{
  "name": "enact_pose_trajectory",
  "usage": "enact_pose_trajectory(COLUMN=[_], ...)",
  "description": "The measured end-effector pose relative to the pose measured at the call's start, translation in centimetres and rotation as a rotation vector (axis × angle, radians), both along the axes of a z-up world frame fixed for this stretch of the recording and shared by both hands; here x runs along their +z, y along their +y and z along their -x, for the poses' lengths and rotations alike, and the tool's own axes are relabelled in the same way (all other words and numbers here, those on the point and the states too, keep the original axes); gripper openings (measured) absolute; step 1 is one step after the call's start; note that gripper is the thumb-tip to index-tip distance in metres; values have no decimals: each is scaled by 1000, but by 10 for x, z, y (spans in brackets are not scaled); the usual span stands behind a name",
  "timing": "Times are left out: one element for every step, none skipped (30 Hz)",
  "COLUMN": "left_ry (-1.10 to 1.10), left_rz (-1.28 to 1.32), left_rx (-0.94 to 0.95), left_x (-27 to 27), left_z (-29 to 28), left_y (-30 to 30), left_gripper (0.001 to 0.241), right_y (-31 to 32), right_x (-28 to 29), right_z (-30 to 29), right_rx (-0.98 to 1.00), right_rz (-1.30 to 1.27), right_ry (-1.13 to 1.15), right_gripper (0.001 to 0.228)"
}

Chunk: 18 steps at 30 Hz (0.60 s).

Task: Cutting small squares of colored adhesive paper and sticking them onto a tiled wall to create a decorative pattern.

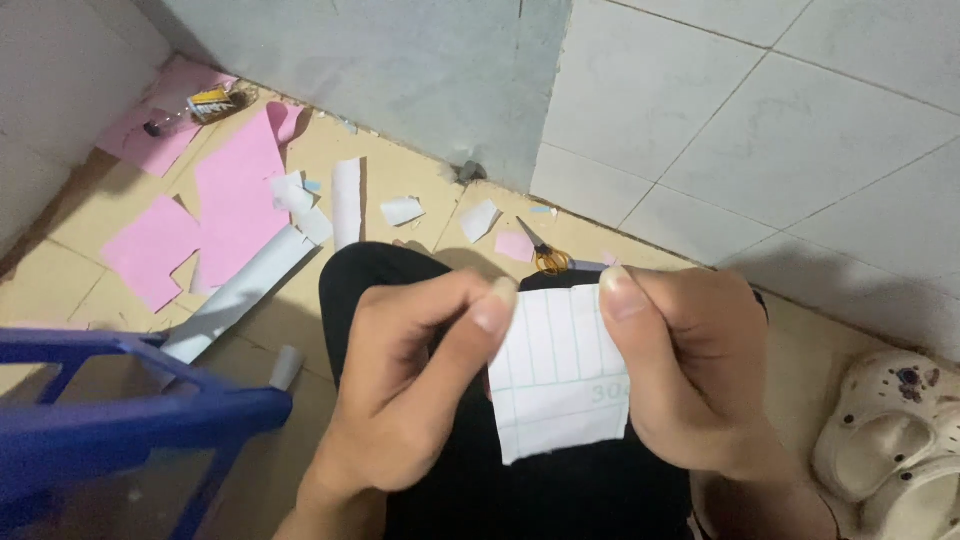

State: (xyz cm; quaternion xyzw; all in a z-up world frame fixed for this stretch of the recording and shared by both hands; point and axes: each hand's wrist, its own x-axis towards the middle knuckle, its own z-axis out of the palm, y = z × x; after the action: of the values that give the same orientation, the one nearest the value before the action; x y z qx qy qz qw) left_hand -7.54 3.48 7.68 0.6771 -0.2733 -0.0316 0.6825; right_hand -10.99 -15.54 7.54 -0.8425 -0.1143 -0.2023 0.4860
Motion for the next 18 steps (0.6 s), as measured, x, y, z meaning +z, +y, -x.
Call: enact_pose_trajectory(left_ry=[4,46,87,90,54,18,19,5,-10,-12,-22,-32,-36,-52,-71,-77,-21,36], left_rz=[-2,81,164,162,127,91,92,93,96,97,57,17,17,-57,-134,-137,-126,-114], left_rx=[-3,28,63,63,56,49,54,51,49,54,96,139,140,57,-22,-17,-37,-56], left_x=[-3,-5,-7,-9,-10,-11,-9,-6,-4,-5,-5,-6,-6,-6,-5,-6,-7,-9], left_z=[-4,-7,-11,-17,-23,-28,-34,-40,-44,-49,-54,-58,-63,-67,-71,-72,-71,-71], left_y=[-4,-7,-11,-12,-14,-15,-20,-24,-28,-30,-31,-32,-32,-31,-28,-26,-24,-23], left_gripper=[25,26,29,29,20,29,29,23,26,26,10,8,8,8,8,8,12,15], right_y=[-5,-9,-13,-15,-16,-17,-20,-22,-25,-25,-25,-25,-26,-27,-26,-23,-22,-20], right_x=[-4,-9,-12,-11,-10,-8,-12,-16,-19,-16,-12,-9,-8,-7,-5,-5,-6,-8], right_z=[-5,-9,-15,-21,-27,-33,-41,-48,-54,-62,-69,-76,-81,-85,-89,-92,-93,-93], right_rx=[-3,-54,-100,-100,-127,-154,-149,-111,-71,-66,-33,0,2,64,129,135,130,125], right_rz=[-2,-52,-102,-104,-141,-178,-177,-177,-177,-175,-100,-26,-26,-9,6,4,-26,-57], right_ry=[4,28,52,55,72,89,90,83,75,74,81,88,84,147,207,200,216,232], right_gripper=[37,38,39,39,36,34,34,33,33,33,16,6,6,10,19,19,10,4])
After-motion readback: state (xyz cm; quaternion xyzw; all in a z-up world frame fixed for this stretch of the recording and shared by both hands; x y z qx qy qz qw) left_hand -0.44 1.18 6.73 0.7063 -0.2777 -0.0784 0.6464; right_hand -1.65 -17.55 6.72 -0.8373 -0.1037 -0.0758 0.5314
